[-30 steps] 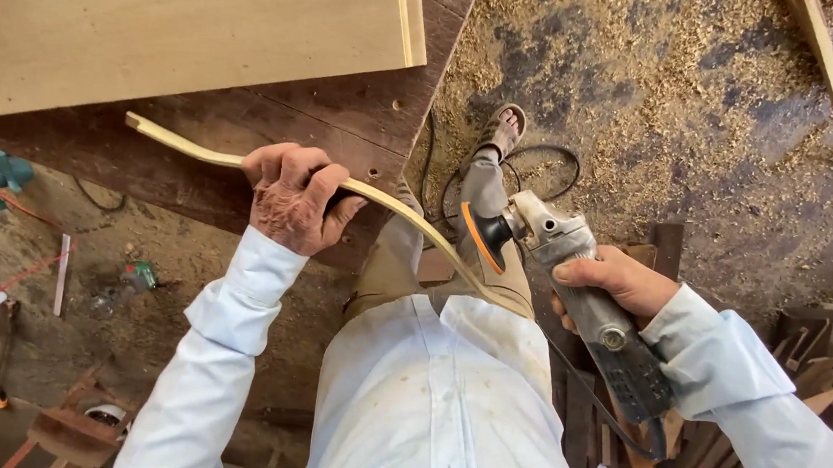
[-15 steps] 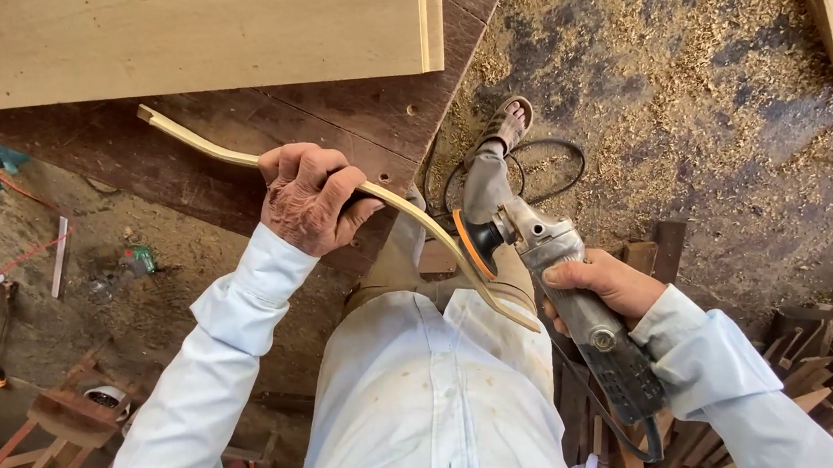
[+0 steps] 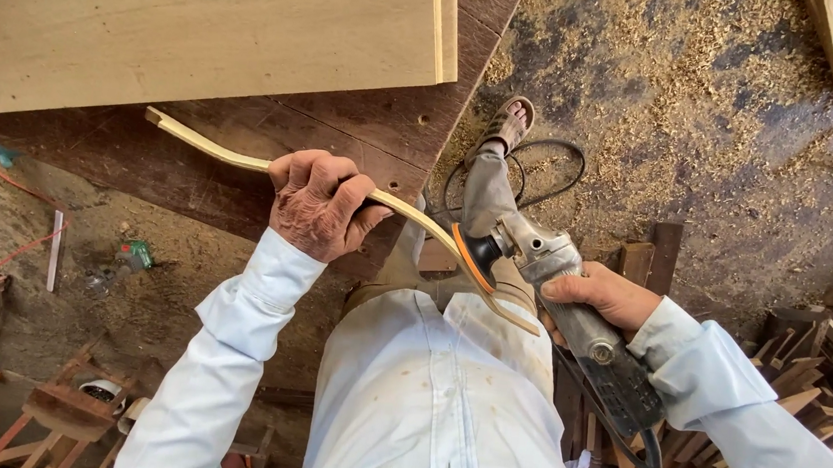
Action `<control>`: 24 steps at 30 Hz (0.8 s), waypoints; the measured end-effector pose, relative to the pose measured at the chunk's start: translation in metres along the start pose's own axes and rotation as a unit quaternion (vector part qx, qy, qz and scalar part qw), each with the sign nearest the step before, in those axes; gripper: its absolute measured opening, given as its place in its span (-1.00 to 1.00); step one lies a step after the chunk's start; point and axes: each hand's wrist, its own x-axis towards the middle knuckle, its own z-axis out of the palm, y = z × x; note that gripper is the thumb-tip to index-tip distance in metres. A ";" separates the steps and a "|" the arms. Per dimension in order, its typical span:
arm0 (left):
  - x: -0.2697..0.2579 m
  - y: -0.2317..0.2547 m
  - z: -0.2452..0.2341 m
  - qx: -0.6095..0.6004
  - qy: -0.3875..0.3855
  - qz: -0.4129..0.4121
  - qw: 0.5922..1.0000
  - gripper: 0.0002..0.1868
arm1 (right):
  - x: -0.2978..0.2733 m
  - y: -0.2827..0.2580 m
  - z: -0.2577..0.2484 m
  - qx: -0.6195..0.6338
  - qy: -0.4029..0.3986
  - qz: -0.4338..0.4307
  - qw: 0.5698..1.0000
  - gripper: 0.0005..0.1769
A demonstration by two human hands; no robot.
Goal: The person plugs in a power sander and uses it to smooth the edges of a curved wooden strip on a workbench.
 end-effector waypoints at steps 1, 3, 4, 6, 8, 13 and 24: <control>0.000 0.000 0.000 0.001 0.000 -0.001 1.000 -0.60 | 0.000 0.001 0.000 -0.001 -0.001 0.000 1.000 -0.65; 0.000 0.000 0.001 0.003 0.002 -0.004 1.000 -0.59 | 0.000 0.003 0.000 0.008 0.008 0.001 1.000 -0.65; 0.000 0.000 0.001 0.003 0.002 -0.005 1.000 -0.59 | 0.000 0.002 0.002 0.008 0.008 0.002 1.000 -0.65; 0.001 0.000 0.000 0.001 0.001 -0.007 1.000 -0.60 | -0.002 -0.001 0.004 0.010 0.006 0.000 1.000 -0.64; 0.000 0.000 0.000 0.002 0.002 -0.007 1.000 -0.59 | -0.003 -0.002 0.004 0.008 0.008 -0.002 1.000 -0.65; 0.002 0.000 -0.002 -0.001 0.000 -0.007 1.000 -0.60 | -0.004 -0.008 0.011 -0.005 0.022 -0.002 1.000 -0.69; 0.002 0.000 0.000 0.006 0.005 -0.003 1.000 -0.60 | 0.002 -0.013 0.010 -0.019 0.016 -0.012 1.000 -0.69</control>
